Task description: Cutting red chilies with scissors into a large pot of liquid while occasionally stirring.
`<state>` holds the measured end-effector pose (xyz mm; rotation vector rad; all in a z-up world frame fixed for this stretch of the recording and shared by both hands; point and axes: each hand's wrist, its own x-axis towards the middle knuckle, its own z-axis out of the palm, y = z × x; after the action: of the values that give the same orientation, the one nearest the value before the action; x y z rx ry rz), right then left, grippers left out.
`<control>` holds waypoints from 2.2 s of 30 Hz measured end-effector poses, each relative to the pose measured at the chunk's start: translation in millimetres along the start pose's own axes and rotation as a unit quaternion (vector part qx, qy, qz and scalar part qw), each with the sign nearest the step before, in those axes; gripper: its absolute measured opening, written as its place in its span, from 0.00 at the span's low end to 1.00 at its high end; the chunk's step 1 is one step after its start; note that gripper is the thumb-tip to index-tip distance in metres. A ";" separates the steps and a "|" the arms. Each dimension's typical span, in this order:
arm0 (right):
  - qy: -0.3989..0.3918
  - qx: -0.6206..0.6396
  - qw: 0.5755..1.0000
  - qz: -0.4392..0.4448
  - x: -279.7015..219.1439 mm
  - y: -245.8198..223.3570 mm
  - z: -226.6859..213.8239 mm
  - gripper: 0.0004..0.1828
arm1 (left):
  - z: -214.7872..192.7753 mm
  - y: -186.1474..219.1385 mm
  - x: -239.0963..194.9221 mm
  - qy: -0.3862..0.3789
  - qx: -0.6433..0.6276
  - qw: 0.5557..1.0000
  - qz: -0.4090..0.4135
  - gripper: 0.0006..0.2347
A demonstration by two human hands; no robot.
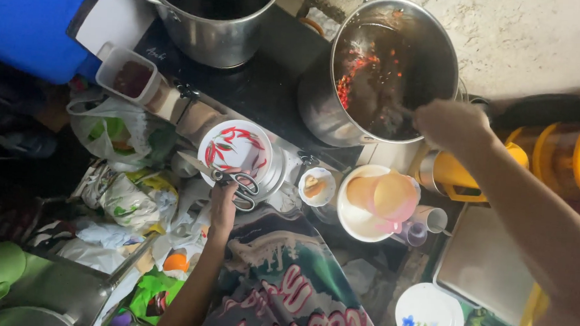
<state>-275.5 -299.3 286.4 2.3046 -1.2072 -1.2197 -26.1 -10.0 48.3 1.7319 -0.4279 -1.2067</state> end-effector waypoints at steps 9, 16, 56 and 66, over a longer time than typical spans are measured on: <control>0.017 0.054 0.998 -0.015 -16.4 -43.1 -24.5 0.10 | -5.3 -37.9 22.3 -0.032 -0.095 0.994 0.035 0.21; 0.066 0.041 0.997 0.006 47.4 -8.7 7.6 0.11 | -2.3 -42.6 21.8 -0.024 0.137 0.971 0.193 0.13; 0.035 0.061 0.997 0.028 76.2 -2.8 38.7 0.10 | -3.7 -34.3 33.2 -0.030 -0.077 0.995 -0.060 0.31; -0.069 0.020 0.997 -0.034 -35.9 -26.6 -25.8 0.06 | -13.8 -74.1 38.9 -0.015 0.063 0.987 0.144 0.12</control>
<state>-251.4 -258.6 307.1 2.3420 -1.2164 -1.4111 -12.9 5.3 -34.1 1.6906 -0.7587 -1.0151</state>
